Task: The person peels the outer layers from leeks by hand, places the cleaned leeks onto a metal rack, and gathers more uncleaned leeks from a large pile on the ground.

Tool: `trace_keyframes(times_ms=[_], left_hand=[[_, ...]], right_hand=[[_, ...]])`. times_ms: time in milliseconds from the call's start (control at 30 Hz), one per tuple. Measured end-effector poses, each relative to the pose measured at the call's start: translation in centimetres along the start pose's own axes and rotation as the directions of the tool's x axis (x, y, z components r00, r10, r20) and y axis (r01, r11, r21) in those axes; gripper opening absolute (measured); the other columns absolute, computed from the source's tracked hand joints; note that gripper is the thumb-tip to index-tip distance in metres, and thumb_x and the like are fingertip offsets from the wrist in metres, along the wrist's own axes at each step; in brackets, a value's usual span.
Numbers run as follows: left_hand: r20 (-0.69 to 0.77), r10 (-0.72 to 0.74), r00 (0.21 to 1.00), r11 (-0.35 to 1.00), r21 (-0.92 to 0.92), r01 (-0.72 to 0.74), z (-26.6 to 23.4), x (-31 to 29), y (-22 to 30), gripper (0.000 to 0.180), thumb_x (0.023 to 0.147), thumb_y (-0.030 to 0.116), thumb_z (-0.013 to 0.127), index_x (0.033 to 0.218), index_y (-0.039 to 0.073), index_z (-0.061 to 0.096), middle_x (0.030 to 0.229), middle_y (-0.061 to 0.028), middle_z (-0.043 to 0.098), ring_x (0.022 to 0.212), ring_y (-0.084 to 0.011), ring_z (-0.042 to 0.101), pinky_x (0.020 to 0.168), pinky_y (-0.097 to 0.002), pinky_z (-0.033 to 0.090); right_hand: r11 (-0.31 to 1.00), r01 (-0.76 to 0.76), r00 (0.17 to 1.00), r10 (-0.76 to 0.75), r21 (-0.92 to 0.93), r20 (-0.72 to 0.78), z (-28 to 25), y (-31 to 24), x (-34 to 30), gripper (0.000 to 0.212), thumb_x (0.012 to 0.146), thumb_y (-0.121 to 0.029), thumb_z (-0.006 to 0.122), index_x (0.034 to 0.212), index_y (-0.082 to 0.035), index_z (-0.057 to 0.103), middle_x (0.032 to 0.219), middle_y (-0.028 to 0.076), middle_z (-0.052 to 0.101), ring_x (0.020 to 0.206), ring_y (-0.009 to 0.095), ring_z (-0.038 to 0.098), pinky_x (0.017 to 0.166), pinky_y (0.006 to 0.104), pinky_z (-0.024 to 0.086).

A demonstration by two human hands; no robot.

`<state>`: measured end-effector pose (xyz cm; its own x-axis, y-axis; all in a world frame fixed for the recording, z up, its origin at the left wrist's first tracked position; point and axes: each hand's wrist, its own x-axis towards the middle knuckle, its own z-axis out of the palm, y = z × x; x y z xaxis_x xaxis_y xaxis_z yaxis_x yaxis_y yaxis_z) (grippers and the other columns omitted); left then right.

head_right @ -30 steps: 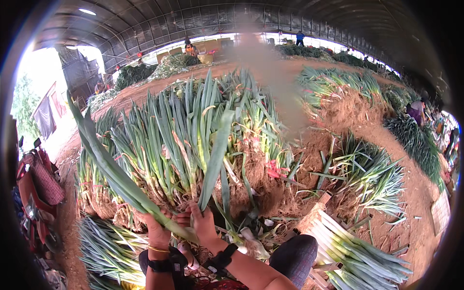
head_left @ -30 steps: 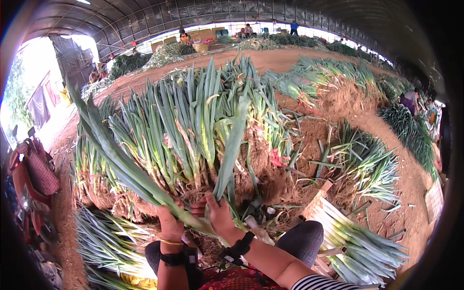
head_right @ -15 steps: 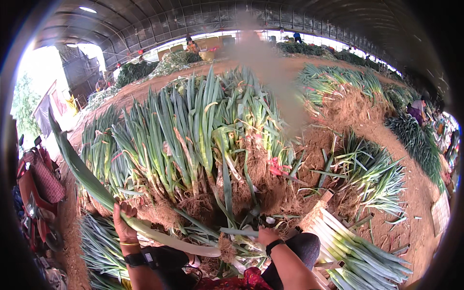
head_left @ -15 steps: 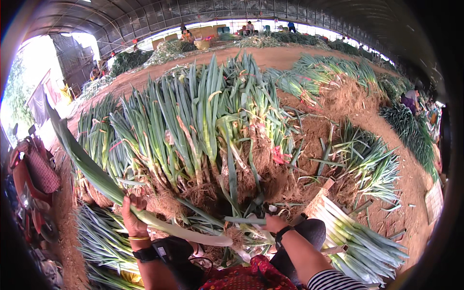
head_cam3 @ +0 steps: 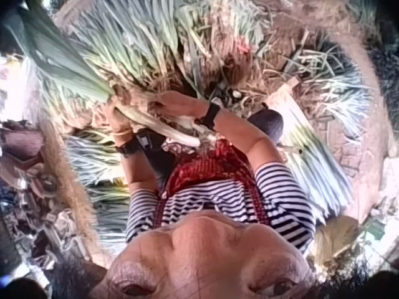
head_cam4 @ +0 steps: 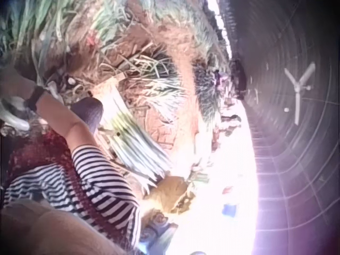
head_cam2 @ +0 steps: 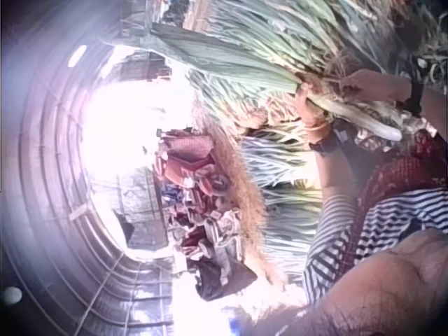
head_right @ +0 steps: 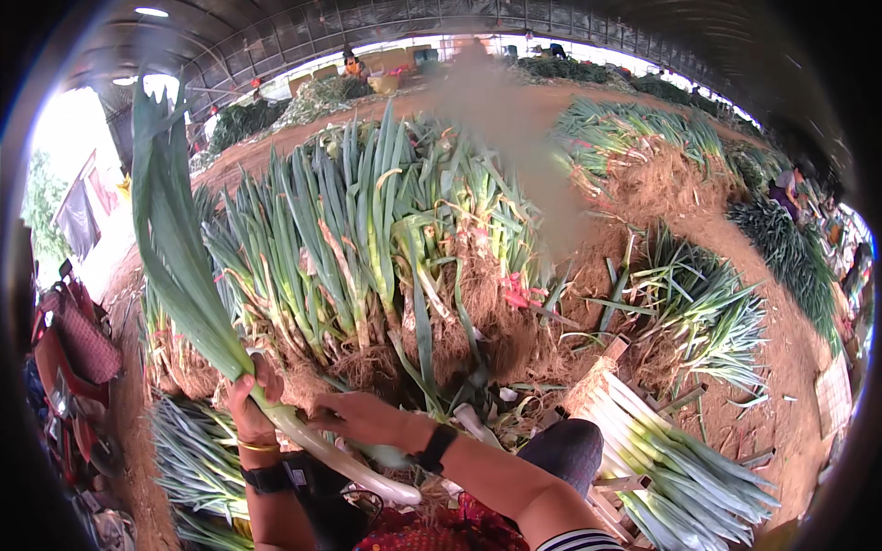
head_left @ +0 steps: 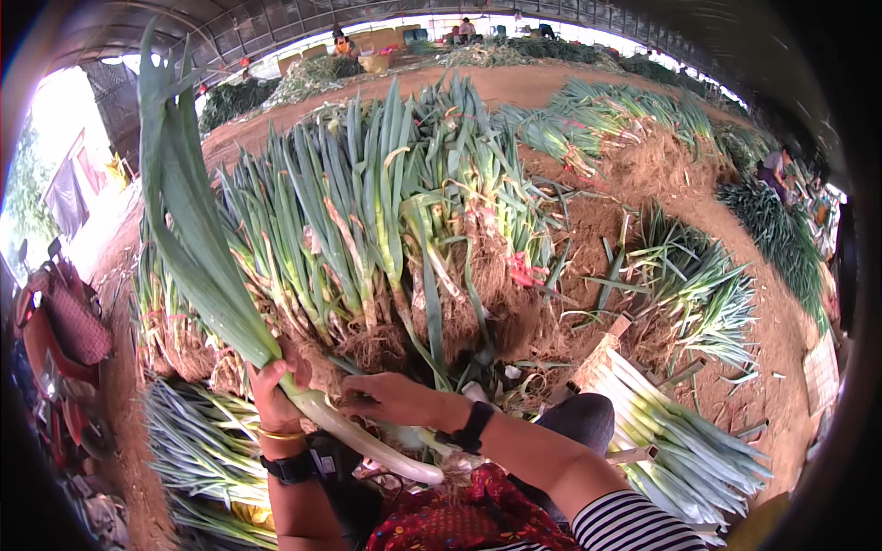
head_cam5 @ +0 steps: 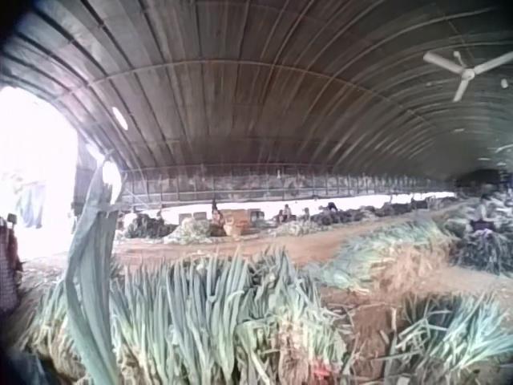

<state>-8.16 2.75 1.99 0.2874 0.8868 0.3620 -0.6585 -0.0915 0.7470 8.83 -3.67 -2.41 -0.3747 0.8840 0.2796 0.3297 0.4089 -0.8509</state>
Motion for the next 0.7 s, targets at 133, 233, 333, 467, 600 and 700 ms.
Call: trace_keyframes(times_ms=[133, 233, 333, 467, 600, 700], left_hand=[[-0.115, 0.013, 0.993, 0.998, 0.058, -0.006, -2.0, 0.5, 1.5, 0.032, 0.071, 0.012, 0.063, 0.095, 0.001, 0.046, 0.068, -0.0044, 0.044, 0.049, -0.0118, 0.041, 0.043, -0.0229, 0.033], [-0.053, 0.024, 0.998, 0.993, 0.117, -0.017, -3.0, 1.6, 1.7, 0.036, 0.077, 0.018, 0.060, 0.108, 0.007, 0.046, 0.067, 0.0004, 0.037, 0.052, -0.0106, 0.035, 0.059, -0.0256, 0.036], [-0.007, 0.084, 0.996, 0.996, -0.026, -0.084, -1.9, 1.8, 0.9, 0.043, 0.073, 0.016, 0.060, 0.111, 0.004, 0.046, 0.067, 0.0001, 0.037, 0.057, -0.0106, 0.033, 0.060, -0.0266, 0.033], [-0.028, 0.136, 0.990, 0.986, -0.094, -0.139, -0.4, 1.0, -0.4, 0.049, 0.067, 0.017, 0.062, 0.112, 0.004, 0.046, 0.068, 0.0003, 0.039, 0.062, -0.0106, 0.035, 0.063, -0.0262, 0.031], [0.021, 0.111, 0.994, 0.989, -0.096, -0.109, -0.3, 0.8, -0.9, 0.049, 0.066, 0.018, 0.062, 0.110, 0.004, 0.047, 0.068, 0.0012, 0.040, 0.060, -0.0103, 0.036, 0.064, -0.0261, 0.030], [0.069, 0.083, 0.994, 0.985, -0.160, -0.071, -1.0, 0.6, -0.6, 0.047, 0.067, 0.017, 0.062, 0.110, 0.003, 0.047, 0.067, 0.0018, 0.040, 0.058, -0.0096, 0.036, 0.064, -0.0255, 0.030]], right_hand=[[0.902, -0.264, 0.963, 0.266, -0.342, -0.045, -1.0, 5.3, -4.5, 0.037, 0.088, -0.045, 0.049, 0.095, -0.010, 0.058, 0.089, 0.013, 0.061, 0.083, 0.032, 0.060, 0.069, 0.0393, 0.047], [0.805, -0.353, 0.915, 0.403, -0.477, 0.003, -0.6, 8.3, -6.8, 0.056, 0.086, -0.046, 0.052, 0.130, -0.012, 0.043, 0.118, 0.018, 0.052, 0.103, 0.033, 0.056, 0.087, 0.0369, 0.046], [0.938, -0.297, 0.955, 0.294, -0.181, -0.041, -0.3, 4.0, -3.5, 0.056, 0.087, -0.043, 0.054, 0.130, -0.009, 0.043, 0.118, 0.019, 0.051, 0.104, 0.030, 0.057, 0.086, 0.0344, 0.046], [0.959, -0.152, 0.986, 0.163, 0.239, -0.027, 1.5, -2.1, 0.5, 0.052, 0.090, -0.042, 0.049, 0.125, -0.003, 0.044, 0.099, 0.020, 0.057, 0.089, 0.031, 0.061, 0.075, 0.0360, 0.048], [0.973, -0.157, 0.979, 0.176, 0.168, -0.106, 3.3, -2.5, 1.4, 0.043, 0.094, -0.038, 0.044, 0.118, -0.003, 0.049, 0.076, 0.019, 0.060, 0.067, 0.029, 0.062, 0.062, 0.0376, 0.047], [0.892, -0.157, 0.981, 0.189, 0.424, -0.033, 3.9, -1.8, 0.6, 0.034, 0.097, -0.027, 0.041, 0.113, 0.002, 0.051, 0.073, 0.007, 0.060, 0.067, 0.013, 0.059, 0.062, 0.0301, 0.047]])
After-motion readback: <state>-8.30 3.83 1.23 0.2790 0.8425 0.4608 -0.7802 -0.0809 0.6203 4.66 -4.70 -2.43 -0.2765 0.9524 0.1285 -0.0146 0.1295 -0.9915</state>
